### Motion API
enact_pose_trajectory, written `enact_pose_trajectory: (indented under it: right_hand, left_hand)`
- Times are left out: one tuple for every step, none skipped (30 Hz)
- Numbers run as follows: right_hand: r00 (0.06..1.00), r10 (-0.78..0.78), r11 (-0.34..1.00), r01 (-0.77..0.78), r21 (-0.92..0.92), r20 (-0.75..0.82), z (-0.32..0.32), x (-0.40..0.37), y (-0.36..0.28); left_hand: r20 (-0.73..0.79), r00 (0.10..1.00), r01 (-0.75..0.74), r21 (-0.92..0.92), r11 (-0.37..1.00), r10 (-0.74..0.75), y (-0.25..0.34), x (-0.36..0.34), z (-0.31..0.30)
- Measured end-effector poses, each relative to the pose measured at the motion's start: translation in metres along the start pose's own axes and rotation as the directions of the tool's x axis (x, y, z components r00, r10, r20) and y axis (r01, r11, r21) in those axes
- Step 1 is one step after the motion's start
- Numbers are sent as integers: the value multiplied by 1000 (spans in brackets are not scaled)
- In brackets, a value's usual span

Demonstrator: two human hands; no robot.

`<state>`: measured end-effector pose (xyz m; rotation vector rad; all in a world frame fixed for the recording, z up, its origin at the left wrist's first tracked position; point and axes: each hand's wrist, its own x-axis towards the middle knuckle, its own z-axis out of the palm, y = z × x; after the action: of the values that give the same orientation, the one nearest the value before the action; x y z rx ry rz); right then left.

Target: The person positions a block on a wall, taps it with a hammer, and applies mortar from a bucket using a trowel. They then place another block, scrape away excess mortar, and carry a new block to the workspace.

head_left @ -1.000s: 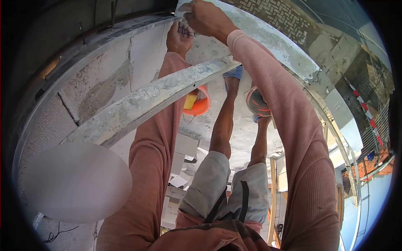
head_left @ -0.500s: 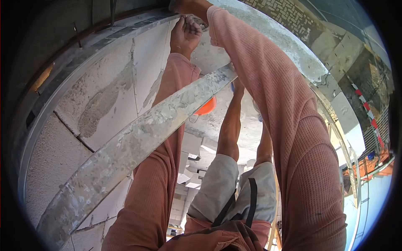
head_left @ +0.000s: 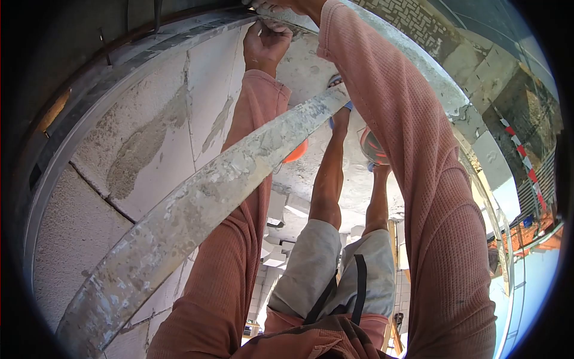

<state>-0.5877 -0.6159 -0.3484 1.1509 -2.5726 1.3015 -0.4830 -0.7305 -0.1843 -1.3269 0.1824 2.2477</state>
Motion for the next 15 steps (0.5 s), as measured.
enact_pose_trajectory:
  right_hand:
    - [999,25,999,-24,-38,27,3,2,11]
    - [997,54,996,-50,-77,53,8,2,18]
    - [963,218,941,-164,-297,158,-3,10,-4]
    - [893,391,826,-234,-512,222,-25,24,-45]
    - [794,560,660,-256,-706,236,-52,37,-80]
    - [838,512,698,-279,-660,188,-50,39,-83]
    - [874,466,737,-299,-606,135,-40,38,-85]
    - [904,421,774,-314,-550,76,-32,38,-85]
    - [922,378,793,-277,-543,83,-27,38,-81]
    - [938,334,810,-236,-537,91,-28,40,-81]
    - [953,287,825,-193,-532,99,-30,41,-81]
    - [948,318,787,-249,-564,24,-29,40,-84]
    - [938,344,746,-305,-592,-49,-33,38,-91]
    - [923,365,703,-359,-614,-122,-36,36,-97]
    - [860,484,692,-487,-533,-158,-41,34,-102]
  left_hand:
    - [14,1000,2,9,1000,-2,0,1,-1]
    - [26,1000,5,20,1000,-5,1,2,-2]
    - [48,999,21,22,1000,-22,2,2,-4]
    - [71,997,37,25,999,-39,3,1,-4]
    - [97,994,53,28,998,-55,3,2,-4]
    - [116,991,63,28,998,-66,4,2,-3]
    - [129,989,73,29,997,-77,2,-2,-1]
    - [142,986,84,31,996,-87,2,-5,2]
    - [79,996,41,57,998,-46,1,-7,4]
    - [19,1000,0,85,996,-2,0,-9,7]
    - [-39,998,-40,114,993,44,-2,-11,10]
    - [-17,1000,-10,107,994,12,-2,-13,11]
    - [6,1000,21,98,995,-22,1,-10,7]
    - [30,998,52,89,995,-55,4,-8,3]
    - [56,996,66,88,994,-71,6,-6,0]
